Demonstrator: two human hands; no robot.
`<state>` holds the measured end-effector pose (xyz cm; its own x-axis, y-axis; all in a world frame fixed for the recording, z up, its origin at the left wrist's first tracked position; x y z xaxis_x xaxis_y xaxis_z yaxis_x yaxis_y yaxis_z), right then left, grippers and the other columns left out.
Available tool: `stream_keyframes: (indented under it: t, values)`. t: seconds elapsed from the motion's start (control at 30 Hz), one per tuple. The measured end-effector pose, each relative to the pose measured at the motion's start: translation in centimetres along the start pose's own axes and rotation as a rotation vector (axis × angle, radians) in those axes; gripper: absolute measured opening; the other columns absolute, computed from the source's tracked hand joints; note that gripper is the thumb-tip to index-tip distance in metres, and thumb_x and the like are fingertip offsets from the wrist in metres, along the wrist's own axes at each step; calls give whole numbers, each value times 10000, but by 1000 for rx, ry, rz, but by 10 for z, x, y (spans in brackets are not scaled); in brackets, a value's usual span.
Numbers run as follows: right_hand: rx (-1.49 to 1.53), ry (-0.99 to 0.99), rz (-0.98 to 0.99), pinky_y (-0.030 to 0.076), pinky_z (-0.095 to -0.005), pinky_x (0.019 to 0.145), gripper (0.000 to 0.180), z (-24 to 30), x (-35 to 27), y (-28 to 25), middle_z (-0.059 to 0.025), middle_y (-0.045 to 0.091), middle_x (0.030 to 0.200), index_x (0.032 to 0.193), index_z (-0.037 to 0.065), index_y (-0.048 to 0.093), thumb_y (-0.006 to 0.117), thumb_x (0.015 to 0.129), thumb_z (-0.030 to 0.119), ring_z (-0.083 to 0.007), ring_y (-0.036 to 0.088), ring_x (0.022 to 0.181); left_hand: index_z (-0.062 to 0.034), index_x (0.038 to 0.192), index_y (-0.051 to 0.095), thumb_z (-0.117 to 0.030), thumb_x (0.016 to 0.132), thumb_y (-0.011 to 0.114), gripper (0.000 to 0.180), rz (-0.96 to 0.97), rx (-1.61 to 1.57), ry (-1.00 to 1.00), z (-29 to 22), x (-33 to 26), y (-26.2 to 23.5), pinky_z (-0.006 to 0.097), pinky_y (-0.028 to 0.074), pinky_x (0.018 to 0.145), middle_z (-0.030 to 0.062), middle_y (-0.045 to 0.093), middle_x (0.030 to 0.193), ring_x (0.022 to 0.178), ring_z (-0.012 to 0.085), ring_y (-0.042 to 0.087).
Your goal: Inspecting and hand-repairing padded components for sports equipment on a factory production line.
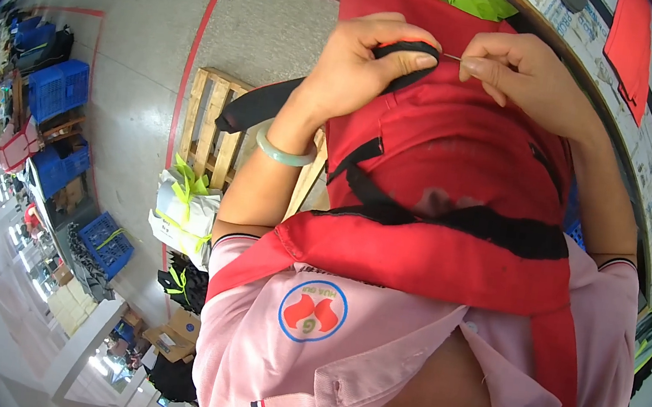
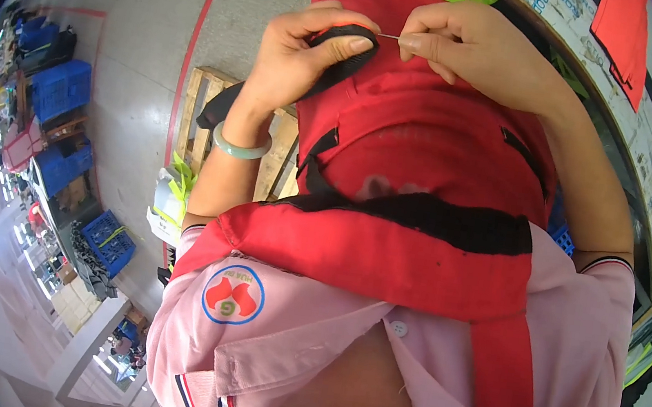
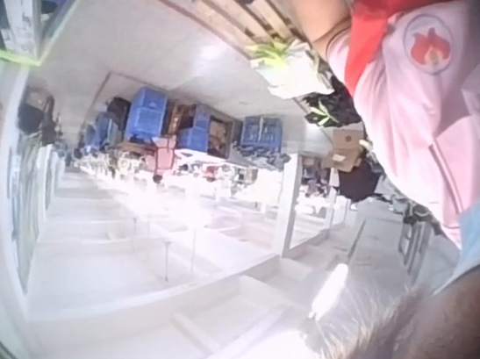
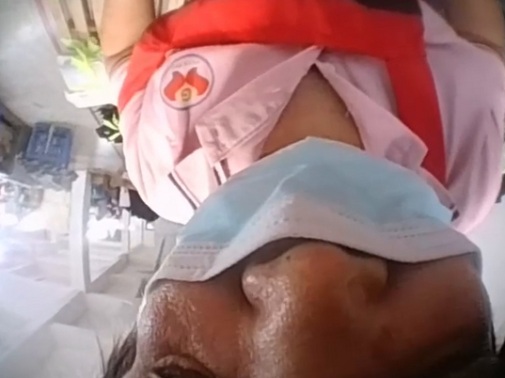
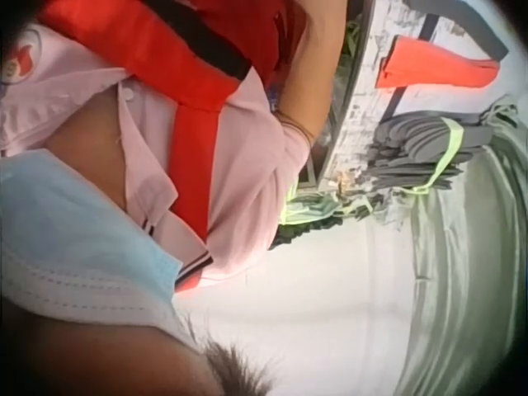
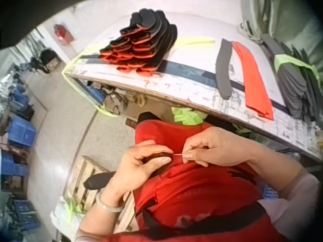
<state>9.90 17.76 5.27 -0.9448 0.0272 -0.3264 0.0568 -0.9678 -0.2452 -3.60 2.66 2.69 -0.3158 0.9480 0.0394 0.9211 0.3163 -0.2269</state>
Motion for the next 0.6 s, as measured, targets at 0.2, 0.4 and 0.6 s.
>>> stream_keyframes:
  t: [0.2,0.4,0.6]
  values:
    - [-70,-35,-38,343,-228,531,186,8,0,5,9,474,649,843,28,584,518,937,173,-63,411,562,-30,945,689,-55,780,724,171,48,119,55,-4,0,3,297,443,635,79,586,752,682,172,542]
    - [-150,-45,-8,363,-276,581,189,15,4,7,-39,470,645,831,-4,573,528,911,162,-118,432,609,-31,935,681,-98,765,729,189,65,316,117,-4,-1,5,350,463,625,120,595,789,692,285,584]
    - [-386,-138,19,390,-280,607,197,3,4,10,-57,509,641,795,-19,579,534,898,142,-120,479,635,-20,956,683,-66,790,723,177,134,428,111,-3,-5,20,298,430,602,70,564,729,656,172,535]
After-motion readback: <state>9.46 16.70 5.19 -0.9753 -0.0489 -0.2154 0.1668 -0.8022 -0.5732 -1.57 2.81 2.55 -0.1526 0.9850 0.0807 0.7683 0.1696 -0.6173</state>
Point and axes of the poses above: each hand's wrist, its own x-axis towards the middle knuckle, its own y-axis out of the palm, z = x × y, the point moved 3 cm from there along x, towards the middle knuckle
